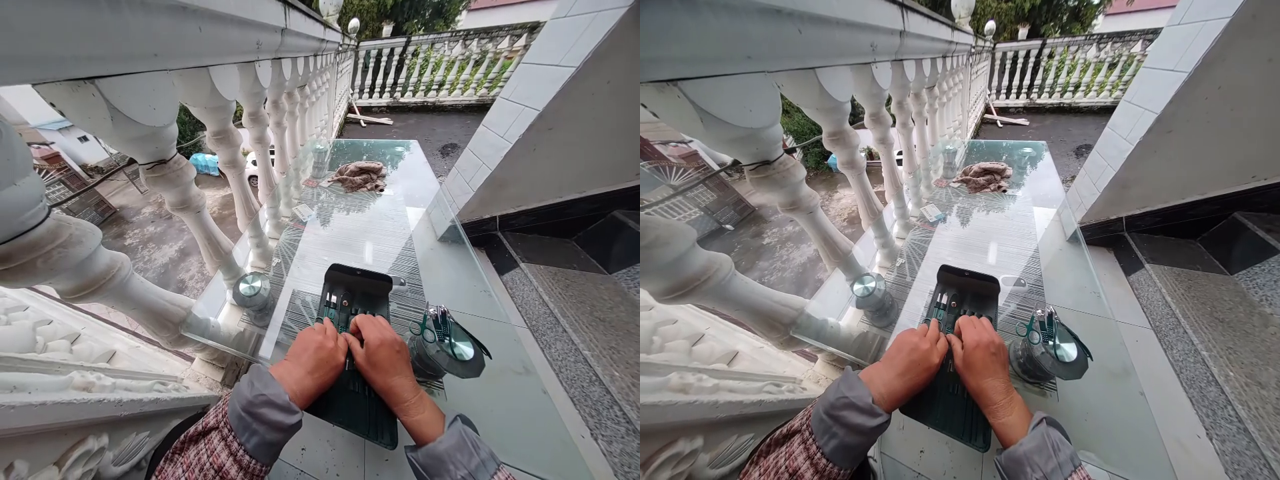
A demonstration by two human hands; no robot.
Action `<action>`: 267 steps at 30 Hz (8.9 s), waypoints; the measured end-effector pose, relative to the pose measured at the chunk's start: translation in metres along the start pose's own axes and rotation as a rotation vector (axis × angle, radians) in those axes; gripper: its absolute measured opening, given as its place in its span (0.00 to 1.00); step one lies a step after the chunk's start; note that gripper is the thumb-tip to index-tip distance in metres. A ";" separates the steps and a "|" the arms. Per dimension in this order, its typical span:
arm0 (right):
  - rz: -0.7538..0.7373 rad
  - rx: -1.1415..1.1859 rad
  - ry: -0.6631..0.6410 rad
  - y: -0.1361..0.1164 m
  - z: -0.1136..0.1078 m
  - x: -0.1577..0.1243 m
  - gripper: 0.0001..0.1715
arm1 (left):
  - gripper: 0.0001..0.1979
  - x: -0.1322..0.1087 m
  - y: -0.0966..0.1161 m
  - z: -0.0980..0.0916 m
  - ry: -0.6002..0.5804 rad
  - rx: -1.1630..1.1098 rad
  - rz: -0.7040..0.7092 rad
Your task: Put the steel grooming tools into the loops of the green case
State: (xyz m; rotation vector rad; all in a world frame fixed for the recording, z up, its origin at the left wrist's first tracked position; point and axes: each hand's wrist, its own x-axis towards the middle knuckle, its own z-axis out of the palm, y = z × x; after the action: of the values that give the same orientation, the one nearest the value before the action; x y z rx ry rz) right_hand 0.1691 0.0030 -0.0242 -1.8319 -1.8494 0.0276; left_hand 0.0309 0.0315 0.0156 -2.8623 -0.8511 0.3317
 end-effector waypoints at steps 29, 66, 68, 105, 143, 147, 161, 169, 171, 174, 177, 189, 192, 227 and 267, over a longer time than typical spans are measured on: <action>0.317 0.536 -0.073 0.006 0.009 0.043 0.17 | 0.14 -0.001 0.002 0.002 0.034 0.074 0.011; 0.441 -0.046 0.048 0.099 -0.042 0.031 0.12 | 0.16 -0.004 0.002 -0.001 0.011 0.129 0.018; 0.386 -0.127 0.060 0.101 -0.037 0.031 0.14 | 0.16 -0.004 0.002 -0.001 0.014 0.131 0.016; -0.224 0.057 -0.007 -0.008 0.000 -0.009 0.10 | 0.05 0.000 -0.021 -0.006 -0.056 -0.073 -0.181; -0.131 -0.031 0.295 0.068 -0.036 -0.027 0.12 | 0.05 0.000 -0.015 -0.015 -0.023 -0.153 -0.094; -0.113 -0.088 0.253 0.074 -0.036 -0.031 0.13 | 0.08 -0.001 -0.014 -0.016 -0.051 -0.165 -0.119; -0.171 0.027 0.272 0.075 -0.041 -0.041 0.08 | 0.10 0.004 -0.007 -0.016 -0.134 -0.137 -0.144; -0.126 -0.083 0.255 0.074 -0.048 -0.052 0.11 | 0.10 0.005 -0.007 -0.016 -0.146 -0.107 -0.140; -0.131 -0.102 0.239 0.075 -0.053 -0.056 0.11 | 0.10 0.005 -0.007 -0.015 -0.134 -0.101 -0.134; -0.145 -0.097 0.222 0.077 -0.060 -0.060 0.10 | 0.10 0.005 -0.007 -0.013 -0.124 -0.094 -0.130; -0.176 -0.057 0.223 0.076 -0.062 -0.062 0.09 | 0.10 0.004 -0.006 -0.013 -0.128 -0.090 -0.133; -0.104 -0.333 0.271 0.084 -0.045 -0.033 0.11 | 0.11 0.006 -0.006 -0.016 -0.137 -0.073 -0.127; -0.055 -0.321 0.289 0.092 -0.045 -0.029 0.13 | 0.12 0.005 -0.006 -0.015 -0.129 -0.070 -0.125; 0.007 -0.344 0.239 0.101 -0.051 -0.035 0.09 | 0.13 0.006 -0.005 -0.018 -0.132 -0.051 -0.123; 0.114 -0.360 0.042 0.087 -0.035 0.007 0.13 | 0.15 0.005 -0.004 -0.005 -0.086 0.029 -0.077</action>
State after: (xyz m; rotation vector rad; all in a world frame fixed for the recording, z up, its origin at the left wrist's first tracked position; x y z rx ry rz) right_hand 0.2632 0.0043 -0.0246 -2.1585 -1.8069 -0.3204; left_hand 0.0339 0.0369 0.0207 -2.7979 -0.9610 0.4562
